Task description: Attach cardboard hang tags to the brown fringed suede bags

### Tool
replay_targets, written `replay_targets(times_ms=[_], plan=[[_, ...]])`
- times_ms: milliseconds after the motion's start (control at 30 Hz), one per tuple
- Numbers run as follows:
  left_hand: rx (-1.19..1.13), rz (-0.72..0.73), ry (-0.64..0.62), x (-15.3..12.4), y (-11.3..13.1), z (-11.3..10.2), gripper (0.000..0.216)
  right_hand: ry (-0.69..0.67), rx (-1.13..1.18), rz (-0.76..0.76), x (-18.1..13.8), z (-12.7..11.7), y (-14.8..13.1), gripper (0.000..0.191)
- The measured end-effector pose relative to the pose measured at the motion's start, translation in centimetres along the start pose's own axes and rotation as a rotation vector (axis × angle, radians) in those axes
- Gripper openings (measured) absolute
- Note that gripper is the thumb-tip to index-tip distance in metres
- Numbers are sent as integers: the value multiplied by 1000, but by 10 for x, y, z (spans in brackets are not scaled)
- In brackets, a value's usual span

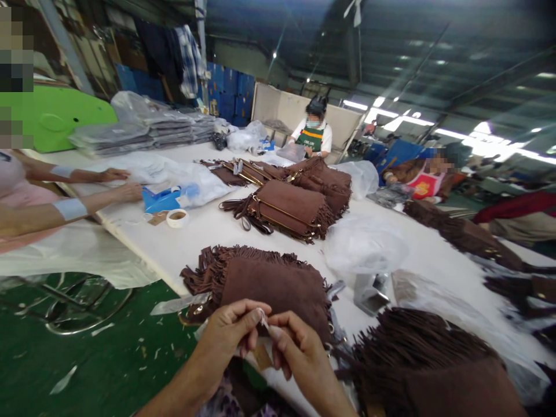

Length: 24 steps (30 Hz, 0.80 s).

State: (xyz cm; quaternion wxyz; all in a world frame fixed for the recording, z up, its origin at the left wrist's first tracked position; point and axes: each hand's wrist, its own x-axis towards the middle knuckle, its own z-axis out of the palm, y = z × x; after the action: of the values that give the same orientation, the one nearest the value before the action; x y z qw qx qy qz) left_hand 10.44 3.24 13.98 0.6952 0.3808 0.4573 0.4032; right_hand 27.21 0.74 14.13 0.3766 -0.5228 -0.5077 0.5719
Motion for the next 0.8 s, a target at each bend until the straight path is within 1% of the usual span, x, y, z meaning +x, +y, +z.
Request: replay_targets(times_ms=[67,133,233,367,500,667,733,800], plan=[[-154,-29,-2,-1,-5,6,38,63,-77,-27,-6,1,1,33],[-235,-48,-12,-2,-9,11,40,124,-180,-66,-10,3,2,33],[-172,-36,11,-3,-11,16,46,154,-303,-117,-13,6,2,35],[-42,19,45,-5,-11,18,52,137,-310,-146,-10,5,2,33],[-66,9,38,-9,-11,20,53,152,-317,-162,-6,4,7,32],[-142,-15,-14,-7,-14,20,47,131,-376,-167,-5,0,13,30],[-146,7,9,-6,-18,19,45,104,-484,-254,-5,-1,16,29],[-107,41,58,-7,-23,18,43,134,-680,-423,-5,-2,21,30]])
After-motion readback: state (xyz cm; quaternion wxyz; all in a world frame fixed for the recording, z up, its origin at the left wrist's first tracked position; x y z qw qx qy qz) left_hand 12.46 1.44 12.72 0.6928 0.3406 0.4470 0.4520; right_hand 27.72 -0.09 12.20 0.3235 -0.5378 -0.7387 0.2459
